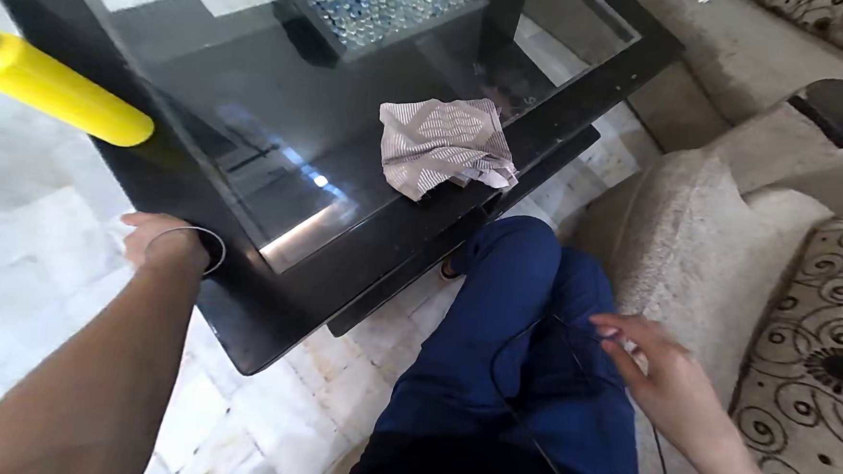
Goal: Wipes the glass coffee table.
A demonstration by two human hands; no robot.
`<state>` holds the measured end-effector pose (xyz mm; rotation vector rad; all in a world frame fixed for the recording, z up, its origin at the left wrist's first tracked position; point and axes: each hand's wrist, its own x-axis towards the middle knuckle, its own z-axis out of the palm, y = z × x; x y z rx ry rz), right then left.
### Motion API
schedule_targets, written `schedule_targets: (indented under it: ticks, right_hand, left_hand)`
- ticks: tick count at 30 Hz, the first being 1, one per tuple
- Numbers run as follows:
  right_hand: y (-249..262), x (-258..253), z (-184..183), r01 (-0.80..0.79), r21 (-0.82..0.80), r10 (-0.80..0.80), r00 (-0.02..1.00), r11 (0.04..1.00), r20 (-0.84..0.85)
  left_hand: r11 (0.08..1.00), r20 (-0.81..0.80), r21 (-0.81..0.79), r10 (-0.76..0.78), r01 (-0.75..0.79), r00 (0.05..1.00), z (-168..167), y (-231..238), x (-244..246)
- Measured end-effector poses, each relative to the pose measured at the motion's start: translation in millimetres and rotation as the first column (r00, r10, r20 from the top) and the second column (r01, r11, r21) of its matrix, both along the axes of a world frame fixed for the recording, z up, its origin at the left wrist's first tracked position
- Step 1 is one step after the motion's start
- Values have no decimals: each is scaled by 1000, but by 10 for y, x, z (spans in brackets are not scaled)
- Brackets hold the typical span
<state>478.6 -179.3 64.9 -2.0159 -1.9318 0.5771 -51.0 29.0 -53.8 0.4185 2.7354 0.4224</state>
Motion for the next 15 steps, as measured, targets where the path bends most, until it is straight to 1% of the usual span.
schedule_targets:
  ticks: [1, 2, 4, 5, 6, 8, 10, 11, 13, 15]
  right_hand:
    - [56, 68, -42, 7, -43, -6, 1000, 999, 25]
    - [134, 119, -113, 16, -148, -12, 1000, 989, 28]
    - [316, 183, -360, 0, -402, -6, 1000, 915, -12]
    - [381, 184, -522, -25, -463, 12, 999, 886, -31]
    - [416, 159, -670, -48, -484, 36, 999, 874, -33]
    - [392, 89, -871, -83, -442, 112, 993, 893, 38]
    - [312, 124, -954, -98, -316, 134, 986, 944, 96]
    - [279, 196, -935, -78, -265, 104, 991, 961, 88]
    - [207, 432, -808, 18, -199, -7, 998, 980, 56]
    - [108, 730, -640, 170, -217, -160, 985, 961, 60]
  left_hand:
    - [1000, -2, 2, 4, -4, 1000, 8, 1, 10]
    - [1000, -2, 4, 1, -1, 1000, 17, 1, 15]
    - [1000, -7, 0, -12, 12, 1000, 33, -5, 27]
    - [1000, 0, 13, -3, 3, 1000, 41, -10, 39]
    - [999, 12, 36, 12, -13, 1000, 56, -21, 63]
    - [998, 41, 65, 20, -22, 999, 119, -49, 115]
    - [999, 31, 43, -13, 12, 999, 156, -58, 131]
    - [999, 27, 35, -20, 19, 999, 158, -56, 129]
    - [999, 28, 34, -24, 23, 999, 147, -56, 119]
    - [999, 18, 22, -36, 35, 999, 118, -49, 84]
